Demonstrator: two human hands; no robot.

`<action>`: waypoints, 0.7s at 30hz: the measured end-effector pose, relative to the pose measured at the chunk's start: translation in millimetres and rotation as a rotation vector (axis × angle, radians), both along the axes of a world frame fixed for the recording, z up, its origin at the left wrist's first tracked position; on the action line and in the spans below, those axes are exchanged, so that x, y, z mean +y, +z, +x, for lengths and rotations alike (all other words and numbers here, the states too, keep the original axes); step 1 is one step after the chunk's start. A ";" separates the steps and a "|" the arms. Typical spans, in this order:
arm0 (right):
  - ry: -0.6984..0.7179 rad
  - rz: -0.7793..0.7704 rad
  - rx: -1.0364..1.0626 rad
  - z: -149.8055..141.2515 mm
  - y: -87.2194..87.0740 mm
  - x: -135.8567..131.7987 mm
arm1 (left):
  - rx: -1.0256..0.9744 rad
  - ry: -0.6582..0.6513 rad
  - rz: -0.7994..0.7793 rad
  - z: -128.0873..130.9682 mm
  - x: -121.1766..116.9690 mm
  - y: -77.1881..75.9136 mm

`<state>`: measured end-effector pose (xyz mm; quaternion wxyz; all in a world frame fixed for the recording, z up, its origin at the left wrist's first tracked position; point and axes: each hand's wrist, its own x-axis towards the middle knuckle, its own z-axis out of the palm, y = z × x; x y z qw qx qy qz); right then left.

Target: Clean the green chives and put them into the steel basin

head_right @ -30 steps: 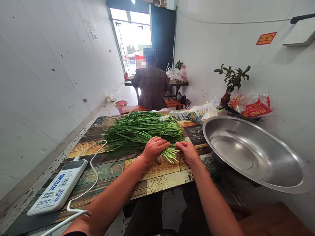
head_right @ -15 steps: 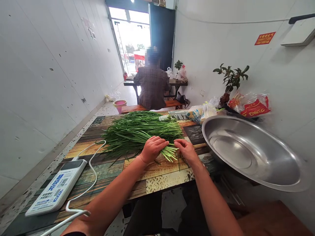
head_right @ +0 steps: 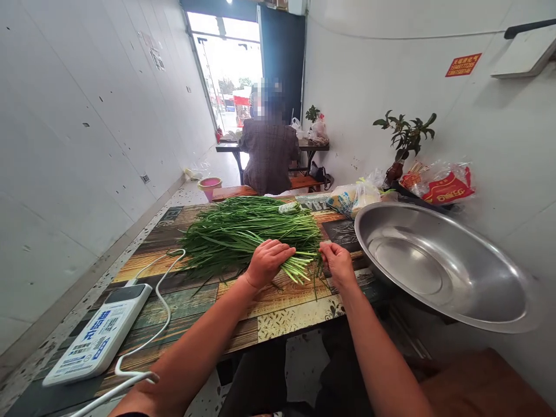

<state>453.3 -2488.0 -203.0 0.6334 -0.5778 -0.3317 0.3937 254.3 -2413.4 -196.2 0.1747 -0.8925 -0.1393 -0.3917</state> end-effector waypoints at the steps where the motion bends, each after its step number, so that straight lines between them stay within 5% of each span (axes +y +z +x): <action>1: 0.010 0.015 -0.056 -0.1 0.7 -0.9 | 0.003 -0.002 0.000 0.3 0.0 -0.3; 7: 0.316 -0.043 -0.238 -17.4 2.0 -2.4 | 0.019 -0.006 -0.028 -0.1 0.1 -2.8; 21: 0.354 -0.089 -0.052 -18.6 2.0 -5.4 | 0.074 -0.040 -0.029 0.6 -0.3 -0.1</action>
